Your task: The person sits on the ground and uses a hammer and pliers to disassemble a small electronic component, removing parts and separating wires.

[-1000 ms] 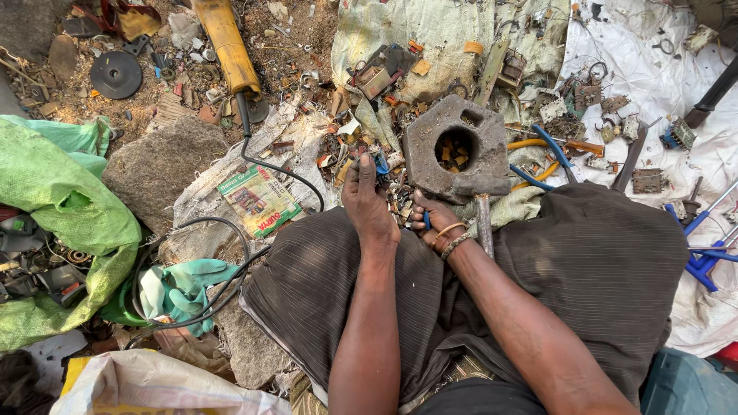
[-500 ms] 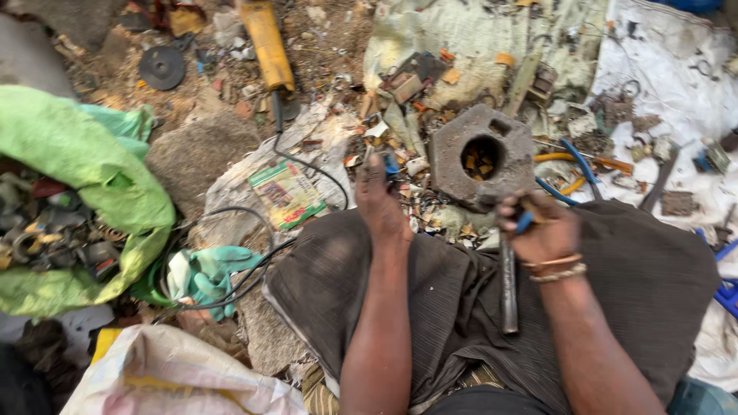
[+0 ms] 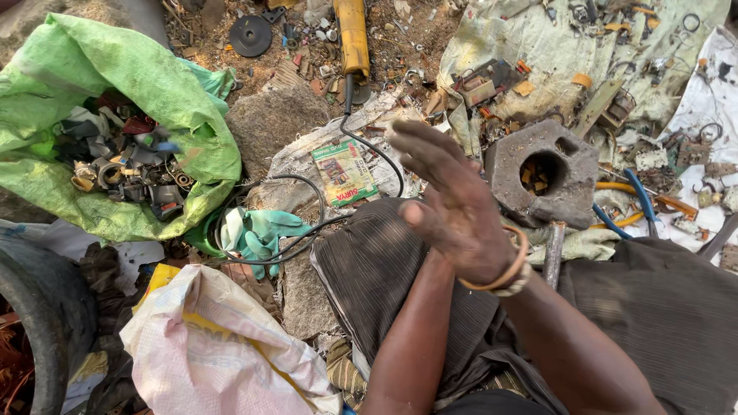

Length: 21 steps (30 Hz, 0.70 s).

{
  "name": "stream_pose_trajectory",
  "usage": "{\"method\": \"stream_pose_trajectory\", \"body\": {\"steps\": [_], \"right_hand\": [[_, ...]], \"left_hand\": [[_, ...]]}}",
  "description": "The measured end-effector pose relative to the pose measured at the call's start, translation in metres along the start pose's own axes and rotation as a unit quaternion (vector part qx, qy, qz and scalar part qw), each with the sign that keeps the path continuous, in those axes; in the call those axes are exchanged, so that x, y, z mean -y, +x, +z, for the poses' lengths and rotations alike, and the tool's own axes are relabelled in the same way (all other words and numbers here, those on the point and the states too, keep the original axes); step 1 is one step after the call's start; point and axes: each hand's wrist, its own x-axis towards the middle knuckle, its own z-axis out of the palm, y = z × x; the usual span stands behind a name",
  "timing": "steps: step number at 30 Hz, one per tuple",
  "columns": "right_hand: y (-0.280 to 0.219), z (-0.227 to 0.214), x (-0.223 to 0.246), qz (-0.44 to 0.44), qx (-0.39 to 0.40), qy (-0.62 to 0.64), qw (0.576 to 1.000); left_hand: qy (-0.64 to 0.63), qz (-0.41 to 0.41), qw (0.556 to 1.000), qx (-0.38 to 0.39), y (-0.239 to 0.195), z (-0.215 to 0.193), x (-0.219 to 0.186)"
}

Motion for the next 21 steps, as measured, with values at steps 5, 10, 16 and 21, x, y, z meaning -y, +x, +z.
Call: {"method": "stream_pose_trajectory", "body": {"steps": [5, 10, 16, 21], "right_hand": [[-0.069, -0.067, -0.039, 0.118, -0.236, -0.136, 0.955], [-0.134, -0.109, -0.067, 0.25, -0.324, -0.058, 0.91], [-0.164, -0.123, -0.089, 0.181, -0.326, 0.165, 0.913], [-0.174, -0.127, -0.088, 0.139, -0.31, 0.027, 0.94]], "left_hand": [[0.078, 0.018, 0.996, 0.031, 0.016, 0.018, -0.034], [-0.013, -0.026, 0.976, 0.214, 0.0, 0.041, -0.054], [0.042, -0.016, 0.95, 0.308, -0.017, 0.046, -0.048], [0.077, 0.018, 0.936, 0.342, -0.019, 0.044, -0.041]]}}
